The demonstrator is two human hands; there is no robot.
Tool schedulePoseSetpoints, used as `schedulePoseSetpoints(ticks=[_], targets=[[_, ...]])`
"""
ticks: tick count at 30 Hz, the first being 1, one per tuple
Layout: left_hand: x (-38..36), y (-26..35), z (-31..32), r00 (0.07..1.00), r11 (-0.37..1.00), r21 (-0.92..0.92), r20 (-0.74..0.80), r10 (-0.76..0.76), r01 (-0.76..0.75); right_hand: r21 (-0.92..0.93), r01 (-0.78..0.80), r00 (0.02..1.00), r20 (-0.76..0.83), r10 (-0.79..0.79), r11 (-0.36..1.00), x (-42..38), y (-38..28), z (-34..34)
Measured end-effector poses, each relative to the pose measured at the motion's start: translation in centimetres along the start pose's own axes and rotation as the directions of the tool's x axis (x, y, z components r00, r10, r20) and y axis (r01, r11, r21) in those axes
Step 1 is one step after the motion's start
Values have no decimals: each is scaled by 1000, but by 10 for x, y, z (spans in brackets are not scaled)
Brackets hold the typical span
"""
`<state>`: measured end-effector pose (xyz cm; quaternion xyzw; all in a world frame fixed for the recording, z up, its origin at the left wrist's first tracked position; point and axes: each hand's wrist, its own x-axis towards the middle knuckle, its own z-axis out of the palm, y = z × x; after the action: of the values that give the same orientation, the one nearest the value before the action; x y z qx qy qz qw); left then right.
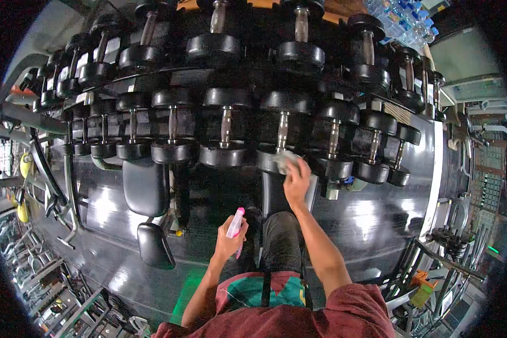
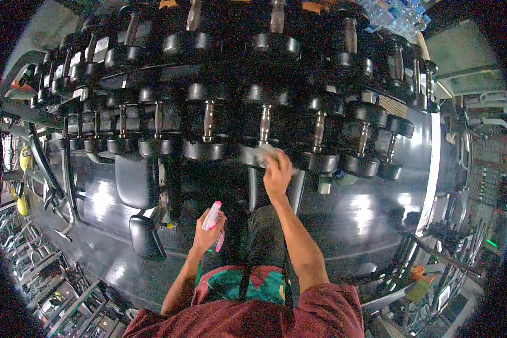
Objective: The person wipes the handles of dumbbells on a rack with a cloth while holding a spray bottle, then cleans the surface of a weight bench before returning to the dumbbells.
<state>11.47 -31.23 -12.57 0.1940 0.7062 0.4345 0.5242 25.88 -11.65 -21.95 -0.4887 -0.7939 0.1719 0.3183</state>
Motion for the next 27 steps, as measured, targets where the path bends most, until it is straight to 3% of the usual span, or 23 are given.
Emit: schedulePoseSetpoints(ticks=[1,3,5,6,11,13,14,16,17,18,19,20,21,22,23,27], targets=[[-3,-3,-2,1000,1000,1,4,-6,6,5,198,976,89,-198,980,14,-11,-1],[-7,-5,-6,1000,1000,15,2,-12,12,-31,432,863,306,-403,901,25,-31,18],[-10,1,-8,1000,999,43,-8,12,-11,-175,579,717,575,-395,796,31,-47,48],[-11,3,-9,999,997,70,-25,28,-26,-247,700,623,671,-403,670,31,-52,60],[-10,2,-12,998,1000,-14,-50,23,-24,-353,748,581,759,-296,562,28,-55,77],[-7,1,-12,998,1000,-13,-64,20,-21,-207,759,571,666,-480,617,26,-36,60],[-7,-2,-12,999,999,-17,-46,27,-28,-98,732,596,573,-563,675,27,-26,44],[-16,-6,-11,1000,1000,-20,-25,19,-20,57,635,667,464,-583,771,14,-12,2],[-17,-7,-11,1000,1000,0,-8,21,-21,19,397,842,391,-372,917,-4,2,-7],[-17,-8,-11,1000,1000,24,8,19,-19,6,121,944,308,-117,993,-21,19,-12],[-17,-9,-11,1000,999,30,11,16,-16,100,98,970,212,-118,990,-24,30,-19],[-18,-9,-10,1000,999,20,10,25,-25,45,-252,959,144,244,967,-37,27,-18],[-19,-10,-9,999,999,10,9,32,-32,46,-258,958,144,250,965,-41,30,-15],[-19,-10,-9,1000,999,17,13,27,-27,207,-505,863,125,489,838,-44,32,-10],[-19,-9,-9,999,999,45,28,27,-28,361,-690,706,147,693,627,-43,31,-8],[-11,-11,-5,999,998,67,34,7,-10,409,-674,670,-13,742,616,-48,51,32]])
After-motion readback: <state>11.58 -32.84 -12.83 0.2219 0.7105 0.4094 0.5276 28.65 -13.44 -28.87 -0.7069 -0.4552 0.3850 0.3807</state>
